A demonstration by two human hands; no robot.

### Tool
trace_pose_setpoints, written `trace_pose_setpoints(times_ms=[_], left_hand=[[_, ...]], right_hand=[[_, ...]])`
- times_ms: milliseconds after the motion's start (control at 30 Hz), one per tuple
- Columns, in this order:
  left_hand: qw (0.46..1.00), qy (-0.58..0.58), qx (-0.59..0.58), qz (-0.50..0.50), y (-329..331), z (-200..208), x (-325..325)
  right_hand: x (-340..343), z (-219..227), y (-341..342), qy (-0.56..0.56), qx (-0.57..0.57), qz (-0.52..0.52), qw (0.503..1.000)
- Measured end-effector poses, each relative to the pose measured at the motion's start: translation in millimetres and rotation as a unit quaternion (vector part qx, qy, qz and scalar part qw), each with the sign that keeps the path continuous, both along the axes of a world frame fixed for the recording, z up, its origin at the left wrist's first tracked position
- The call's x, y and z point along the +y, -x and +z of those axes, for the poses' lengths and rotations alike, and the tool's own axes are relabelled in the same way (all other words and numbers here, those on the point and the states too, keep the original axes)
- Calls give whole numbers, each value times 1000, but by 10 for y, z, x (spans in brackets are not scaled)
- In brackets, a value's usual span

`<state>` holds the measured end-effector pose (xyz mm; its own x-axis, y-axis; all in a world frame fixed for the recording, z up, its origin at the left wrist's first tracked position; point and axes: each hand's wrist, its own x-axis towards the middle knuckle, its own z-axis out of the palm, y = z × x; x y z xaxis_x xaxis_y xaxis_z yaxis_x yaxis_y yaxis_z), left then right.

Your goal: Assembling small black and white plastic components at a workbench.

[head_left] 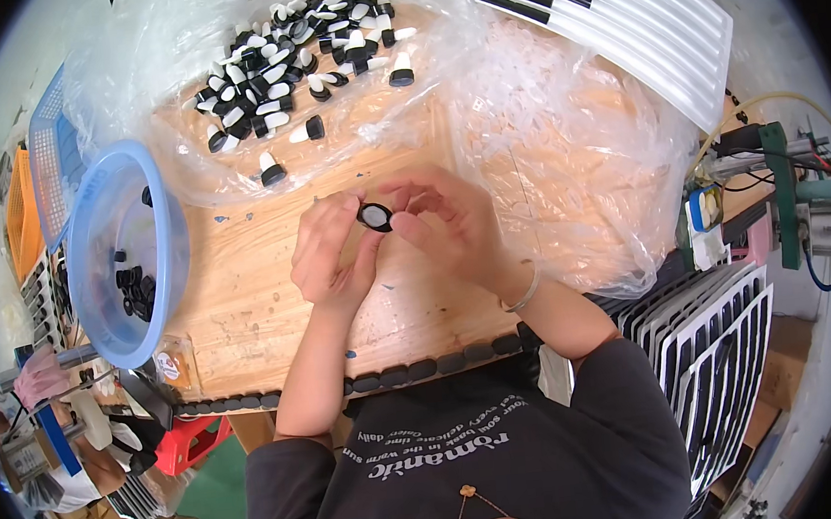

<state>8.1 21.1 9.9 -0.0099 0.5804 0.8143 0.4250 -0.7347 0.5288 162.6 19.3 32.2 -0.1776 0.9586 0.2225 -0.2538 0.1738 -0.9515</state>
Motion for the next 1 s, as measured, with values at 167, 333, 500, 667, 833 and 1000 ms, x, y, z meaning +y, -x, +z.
trace_pose_setpoints(times_ms=[167, 333, 500, 667, 833, 1000], left_hand=[[999, -26, 36, -28, 9, -11, 25], [995, -34, 59, -68, -9, 15, 49], [991, -50, 92, -79, 18, 57, 6], [994, -18, 98, -39, -47, -1, 1], [995, 54, 72, -41, -1, -45, -19], [973, 170, -101, -117, -27, -155, -12]], right_hand=[[85, 11, -70, 102, 19, 124, 987], [93, -26, -105, 144, 42, 160, 976], [34, -38, -39, 154, 26, 143, 977], [134, -164, -58, 147, 80, 153, 974], [130, -137, -30, 153, 32, 139, 978], [230, -39, -257, 108, -133, 58, 983]])
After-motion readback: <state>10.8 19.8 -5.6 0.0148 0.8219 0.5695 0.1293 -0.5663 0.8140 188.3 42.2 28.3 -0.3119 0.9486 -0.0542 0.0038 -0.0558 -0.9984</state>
